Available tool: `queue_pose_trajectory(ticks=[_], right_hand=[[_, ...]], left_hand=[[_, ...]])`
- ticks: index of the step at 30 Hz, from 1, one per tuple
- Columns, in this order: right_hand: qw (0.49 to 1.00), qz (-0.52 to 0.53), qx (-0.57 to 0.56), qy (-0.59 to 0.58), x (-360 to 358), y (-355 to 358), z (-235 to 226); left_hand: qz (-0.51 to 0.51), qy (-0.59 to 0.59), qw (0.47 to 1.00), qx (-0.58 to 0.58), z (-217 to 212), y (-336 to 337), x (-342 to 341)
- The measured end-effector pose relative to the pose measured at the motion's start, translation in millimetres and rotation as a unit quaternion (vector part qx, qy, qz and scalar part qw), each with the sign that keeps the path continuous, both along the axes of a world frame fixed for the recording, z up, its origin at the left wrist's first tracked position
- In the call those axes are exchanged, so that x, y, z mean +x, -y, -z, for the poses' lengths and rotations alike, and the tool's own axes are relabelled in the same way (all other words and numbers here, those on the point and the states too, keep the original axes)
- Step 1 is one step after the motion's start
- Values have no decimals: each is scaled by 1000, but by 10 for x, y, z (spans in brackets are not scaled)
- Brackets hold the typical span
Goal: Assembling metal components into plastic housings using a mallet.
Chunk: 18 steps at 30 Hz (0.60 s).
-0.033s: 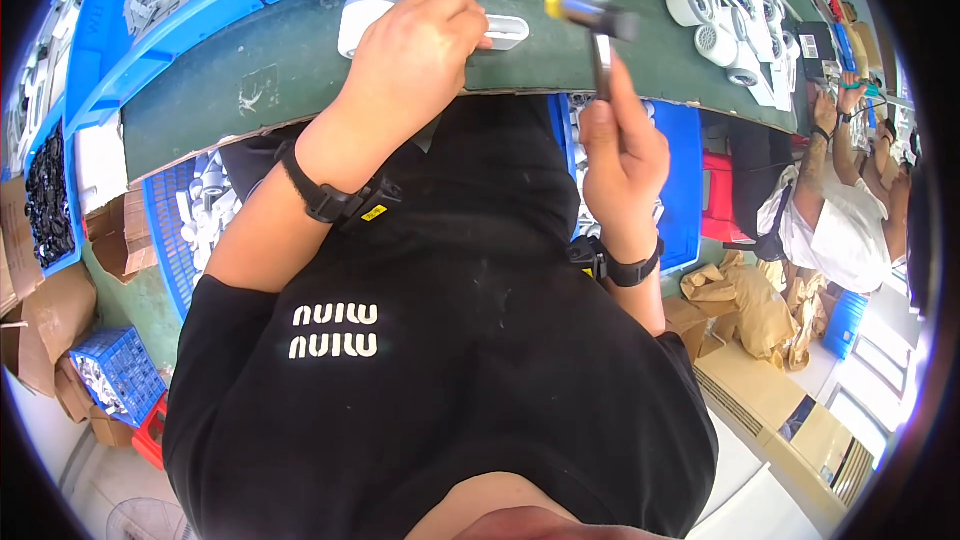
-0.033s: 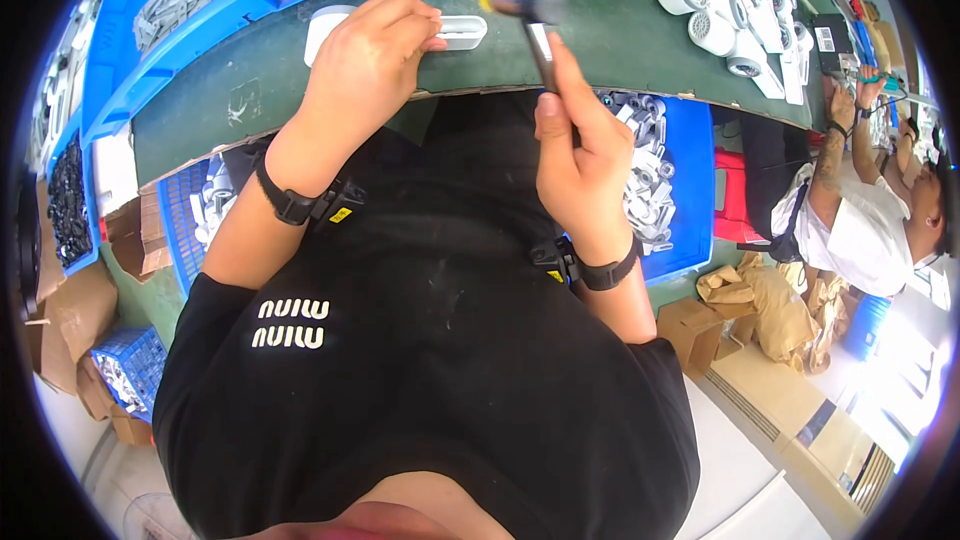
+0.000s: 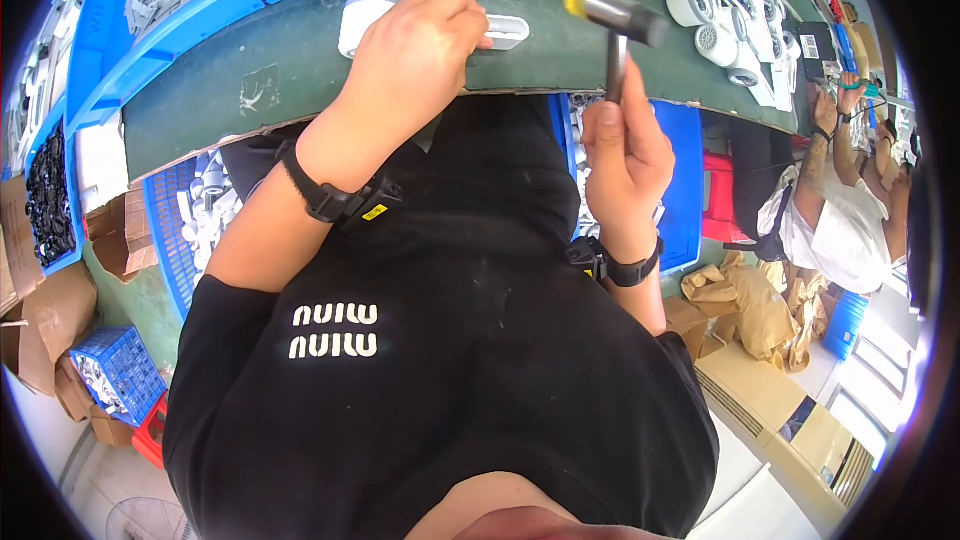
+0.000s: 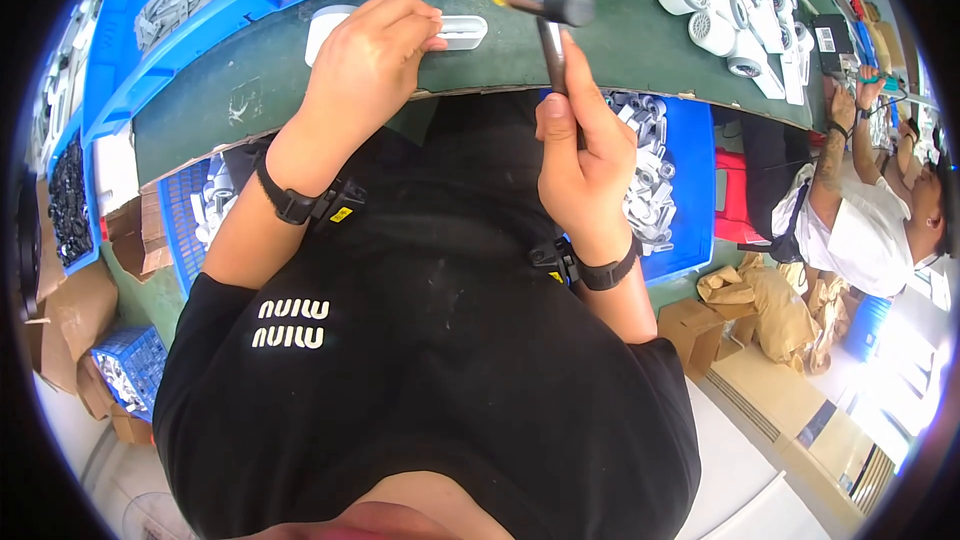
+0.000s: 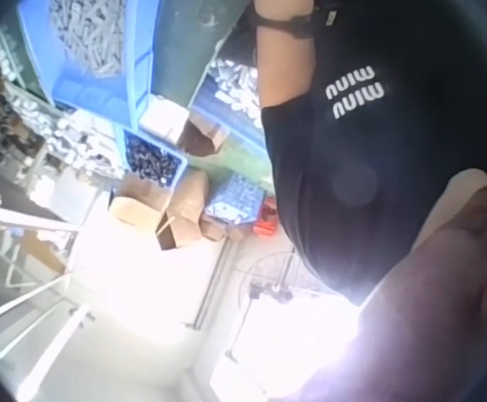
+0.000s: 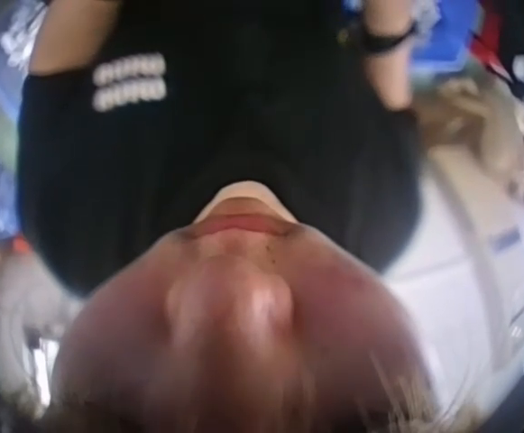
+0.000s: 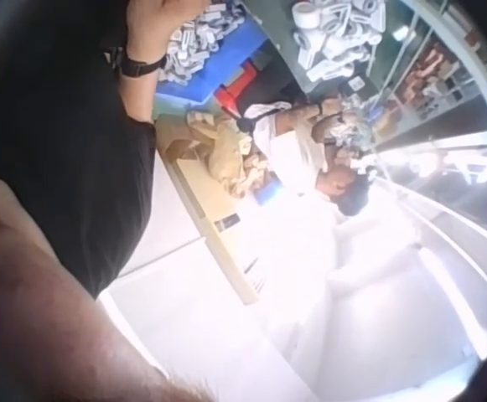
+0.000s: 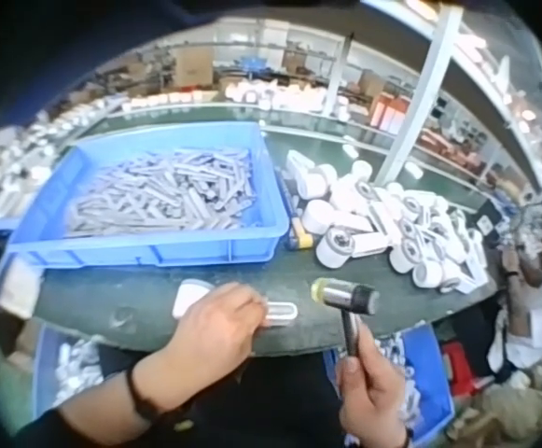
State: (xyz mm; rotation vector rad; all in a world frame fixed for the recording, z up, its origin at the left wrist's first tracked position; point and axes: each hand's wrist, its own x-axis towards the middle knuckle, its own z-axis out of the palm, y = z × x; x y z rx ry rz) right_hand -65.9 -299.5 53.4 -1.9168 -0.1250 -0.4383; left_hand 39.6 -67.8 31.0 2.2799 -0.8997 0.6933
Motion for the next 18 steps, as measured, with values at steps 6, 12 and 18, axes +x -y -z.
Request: queue_pose_trajectory(ticks=[6, 12, 18], right_hand=[[984, -58, -155, -67, 161, 59, 111], [997, -5, 29, -72, 423, -102, -39], [989, -83, -27, -119, 897, -130, 108]], left_hand=[[-9, -13, 1000, 1, -29, 4, -6], [-12, -31, 999, -2, -48, 5, -21], [-3, -85, 996, 6, -114, -16, 18]])
